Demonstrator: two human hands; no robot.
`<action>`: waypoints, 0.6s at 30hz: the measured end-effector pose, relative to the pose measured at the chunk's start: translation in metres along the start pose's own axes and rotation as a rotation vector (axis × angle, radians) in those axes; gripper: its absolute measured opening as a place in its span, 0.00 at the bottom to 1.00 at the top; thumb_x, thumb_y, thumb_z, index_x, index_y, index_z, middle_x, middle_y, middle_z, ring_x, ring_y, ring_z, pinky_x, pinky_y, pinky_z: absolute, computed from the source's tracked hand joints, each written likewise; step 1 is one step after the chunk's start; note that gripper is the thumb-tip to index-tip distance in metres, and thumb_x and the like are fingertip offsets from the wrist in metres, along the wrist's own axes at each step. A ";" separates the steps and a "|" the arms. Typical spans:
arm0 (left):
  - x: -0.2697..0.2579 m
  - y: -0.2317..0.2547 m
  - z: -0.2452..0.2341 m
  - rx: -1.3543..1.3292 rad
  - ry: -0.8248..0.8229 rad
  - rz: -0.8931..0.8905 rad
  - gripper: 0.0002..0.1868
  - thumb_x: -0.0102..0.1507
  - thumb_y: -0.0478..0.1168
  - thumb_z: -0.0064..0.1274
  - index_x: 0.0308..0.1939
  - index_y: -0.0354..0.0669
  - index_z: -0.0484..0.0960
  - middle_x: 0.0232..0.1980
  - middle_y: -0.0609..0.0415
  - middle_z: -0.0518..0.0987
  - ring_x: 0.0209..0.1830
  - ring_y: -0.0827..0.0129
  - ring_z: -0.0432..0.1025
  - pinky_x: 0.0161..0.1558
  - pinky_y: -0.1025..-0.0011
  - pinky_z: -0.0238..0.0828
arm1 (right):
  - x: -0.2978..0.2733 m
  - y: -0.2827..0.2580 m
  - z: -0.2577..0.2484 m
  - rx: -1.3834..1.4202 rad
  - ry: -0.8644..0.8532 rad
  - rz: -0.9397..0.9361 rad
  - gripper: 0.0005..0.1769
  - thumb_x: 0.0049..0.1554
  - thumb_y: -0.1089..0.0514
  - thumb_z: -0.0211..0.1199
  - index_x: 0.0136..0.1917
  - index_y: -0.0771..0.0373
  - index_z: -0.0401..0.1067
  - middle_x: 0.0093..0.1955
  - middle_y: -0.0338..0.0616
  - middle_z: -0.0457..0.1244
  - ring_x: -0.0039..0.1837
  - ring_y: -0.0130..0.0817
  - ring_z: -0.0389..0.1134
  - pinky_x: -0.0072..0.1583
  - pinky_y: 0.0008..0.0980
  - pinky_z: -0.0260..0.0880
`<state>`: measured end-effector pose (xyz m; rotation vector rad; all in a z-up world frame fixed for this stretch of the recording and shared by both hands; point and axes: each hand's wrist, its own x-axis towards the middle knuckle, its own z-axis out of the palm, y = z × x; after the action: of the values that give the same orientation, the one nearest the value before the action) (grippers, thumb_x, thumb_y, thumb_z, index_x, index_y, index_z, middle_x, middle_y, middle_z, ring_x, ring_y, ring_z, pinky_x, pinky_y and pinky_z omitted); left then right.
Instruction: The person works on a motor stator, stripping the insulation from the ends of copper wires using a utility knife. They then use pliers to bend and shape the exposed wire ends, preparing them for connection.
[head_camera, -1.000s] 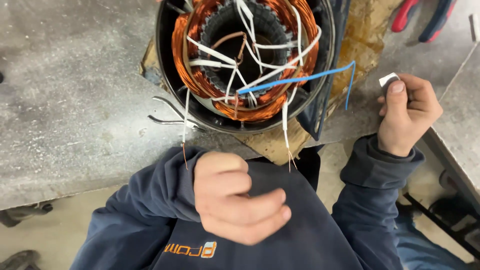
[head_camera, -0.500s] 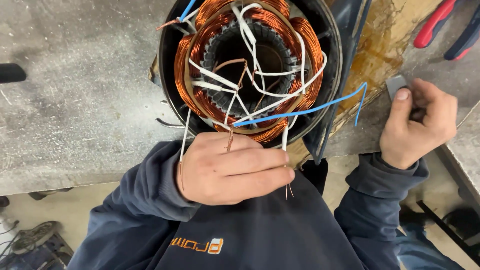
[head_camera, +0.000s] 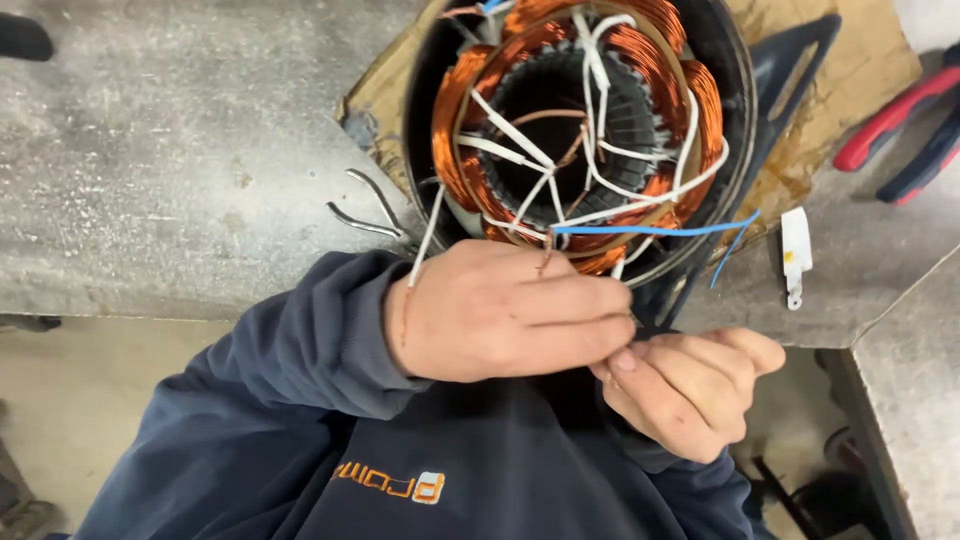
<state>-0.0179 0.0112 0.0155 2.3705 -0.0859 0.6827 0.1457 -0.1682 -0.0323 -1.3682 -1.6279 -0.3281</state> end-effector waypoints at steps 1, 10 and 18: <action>-0.004 -0.001 0.004 0.030 0.010 0.031 0.14 0.67 0.36 0.55 0.57 0.43 0.82 0.61 0.59 0.76 0.48 0.71 0.75 0.48 0.75 0.72 | 0.002 -0.001 -0.001 -0.036 -0.018 0.019 0.15 0.48 0.56 0.78 0.45 0.56 0.74 0.41 0.34 0.63 0.40 0.34 0.64 0.48 0.39 0.56; -0.007 0.008 0.011 0.281 0.204 0.061 0.09 0.67 0.32 0.55 0.52 0.37 0.83 0.66 0.52 0.74 0.50 0.69 0.75 0.49 0.75 0.73 | 0.003 0.019 0.016 -0.083 0.207 -0.252 0.09 0.50 0.67 0.71 0.43 0.57 0.75 0.36 0.36 0.60 0.37 0.34 0.62 0.43 0.36 0.53; -0.017 0.006 0.013 0.251 0.243 0.039 0.14 0.68 0.31 0.54 0.58 0.36 0.83 0.66 0.52 0.75 0.47 0.71 0.74 0.45 0.74 0.71 | 0.003 0.022 0.027 0.037 0.374 -0.412 0.07 0.52 0.59 0.70 0.38 0.58 0.72 0.33 0.32 0.56 0.37 0.31 0.56 0.40 0.33 0.50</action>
<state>-0.0277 -0.0028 0.0024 2.5053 0.0626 1.0483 0.1526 -0.1394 -0.0513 -0.8691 -1.5749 -0.7457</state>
